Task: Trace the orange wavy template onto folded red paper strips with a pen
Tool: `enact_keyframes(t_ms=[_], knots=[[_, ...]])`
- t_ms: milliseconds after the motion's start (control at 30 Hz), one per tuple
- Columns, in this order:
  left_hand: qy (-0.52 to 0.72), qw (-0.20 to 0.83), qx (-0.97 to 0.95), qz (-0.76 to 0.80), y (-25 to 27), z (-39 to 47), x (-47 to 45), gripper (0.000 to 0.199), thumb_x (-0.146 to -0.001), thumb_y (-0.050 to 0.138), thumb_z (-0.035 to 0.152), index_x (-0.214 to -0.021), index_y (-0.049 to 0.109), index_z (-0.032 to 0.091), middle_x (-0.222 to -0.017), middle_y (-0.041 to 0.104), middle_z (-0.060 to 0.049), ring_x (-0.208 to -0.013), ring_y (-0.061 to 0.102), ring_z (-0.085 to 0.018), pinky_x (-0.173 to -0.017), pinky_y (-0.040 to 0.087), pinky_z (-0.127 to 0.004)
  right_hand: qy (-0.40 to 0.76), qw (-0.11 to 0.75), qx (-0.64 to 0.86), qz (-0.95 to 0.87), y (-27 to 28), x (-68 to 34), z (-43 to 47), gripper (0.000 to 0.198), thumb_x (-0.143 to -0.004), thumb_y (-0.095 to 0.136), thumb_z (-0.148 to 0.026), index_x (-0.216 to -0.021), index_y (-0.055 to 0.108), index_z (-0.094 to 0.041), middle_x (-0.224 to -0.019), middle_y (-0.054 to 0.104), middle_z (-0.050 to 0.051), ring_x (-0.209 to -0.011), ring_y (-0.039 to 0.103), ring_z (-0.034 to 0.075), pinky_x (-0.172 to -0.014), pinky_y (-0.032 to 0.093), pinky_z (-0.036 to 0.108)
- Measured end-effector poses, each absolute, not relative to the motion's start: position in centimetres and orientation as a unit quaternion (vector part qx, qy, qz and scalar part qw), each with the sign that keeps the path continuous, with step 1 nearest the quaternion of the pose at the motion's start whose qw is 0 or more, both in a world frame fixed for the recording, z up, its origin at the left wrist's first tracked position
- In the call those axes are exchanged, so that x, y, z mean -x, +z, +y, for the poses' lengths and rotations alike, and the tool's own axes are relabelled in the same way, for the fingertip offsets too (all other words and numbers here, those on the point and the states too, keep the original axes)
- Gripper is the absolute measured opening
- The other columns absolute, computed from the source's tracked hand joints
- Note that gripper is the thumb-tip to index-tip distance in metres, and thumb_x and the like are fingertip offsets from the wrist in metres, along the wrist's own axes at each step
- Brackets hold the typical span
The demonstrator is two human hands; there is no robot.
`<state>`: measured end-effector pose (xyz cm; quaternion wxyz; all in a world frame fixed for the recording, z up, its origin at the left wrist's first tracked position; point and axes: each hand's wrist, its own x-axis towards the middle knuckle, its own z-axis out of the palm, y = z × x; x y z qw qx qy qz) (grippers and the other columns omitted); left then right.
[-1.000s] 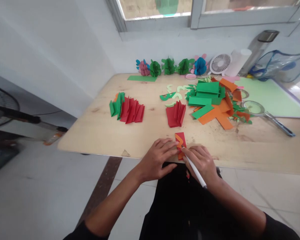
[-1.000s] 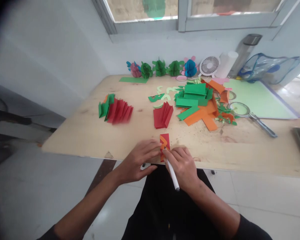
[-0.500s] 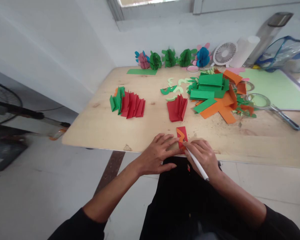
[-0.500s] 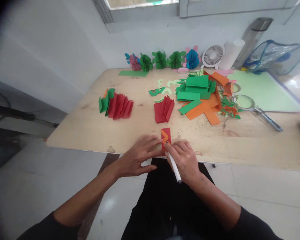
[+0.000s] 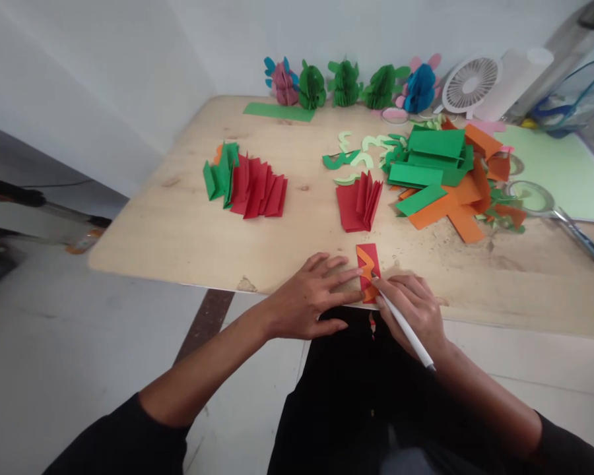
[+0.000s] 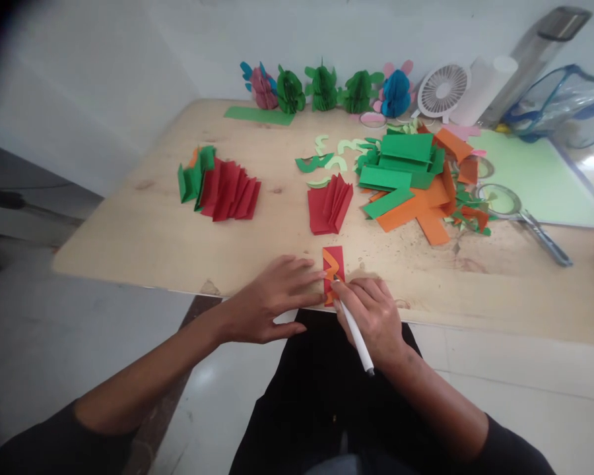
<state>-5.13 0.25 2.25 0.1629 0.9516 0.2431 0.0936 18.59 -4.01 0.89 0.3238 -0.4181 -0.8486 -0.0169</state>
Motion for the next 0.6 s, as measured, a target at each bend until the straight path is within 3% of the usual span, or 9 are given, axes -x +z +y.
enact_keyframes(t_ms=[233, 433, 600], knots=[[0.101, 0.177, -0.950, 0.237, 1.7, 0.5, 5.4, 0.046, -0.090, 0.055, 0.046, -0.131, 0.056, 0.027, -0.149, 0.044, -0.009, -0.139, 0.031, -0.035, -0.113, 0.019, -0.056, 0.010, 0.326, 0.423, -0.845, 1.1, -18.5, -3.9, 0.029, -0.086, 0.057, -0.010, -0.114, 0.063, -0.015, -0.087, 0.073, 0.009, -0.082, 0.064, 0.023, -0.073, 0.049, 0.038], [0.095, 0.196, -0.945, 0.242, 1.8, 0.6, 5.4, 0.044, -0.091, 0.053, 0.045, -0.130, 0.057, 0.026, -0.150, 0.043, -0.010, -0.140, 0.030, -0.036, -0.114, 0.018, -0.058, 0.169, 0.368, 0.487, -0.773, 2.3, -18.3, -3.9, 0.022, -0.090, 0.053, -0.017, -0.108, 0.065, -0.021, -0.092, 0.073, 0.006, -0.086, 0.066, 0.021, -0.079, 0.051, 0.039], [0.077, 0.211, -0.942, 0.249, 2.4, 0.6, 5.4, 0.041, -0.091, 0.054, 0.040, -0.129, 0.057, 0.027, -0.151, 0.042, -0.008, -0.140, 0.030, -0.035, -0.114, 0.018, -0.058, 0.239, 0.353, 0.572, -0.701, 2.7, -18.0, -3.7, 0.014, -0.090, 0.055, -0.027, -0.098, 0.067, -0.025, -0.088, 0.072, 0.002, -0.084, 0.066, 0.019, -0.074, 0.052, 0.035]])
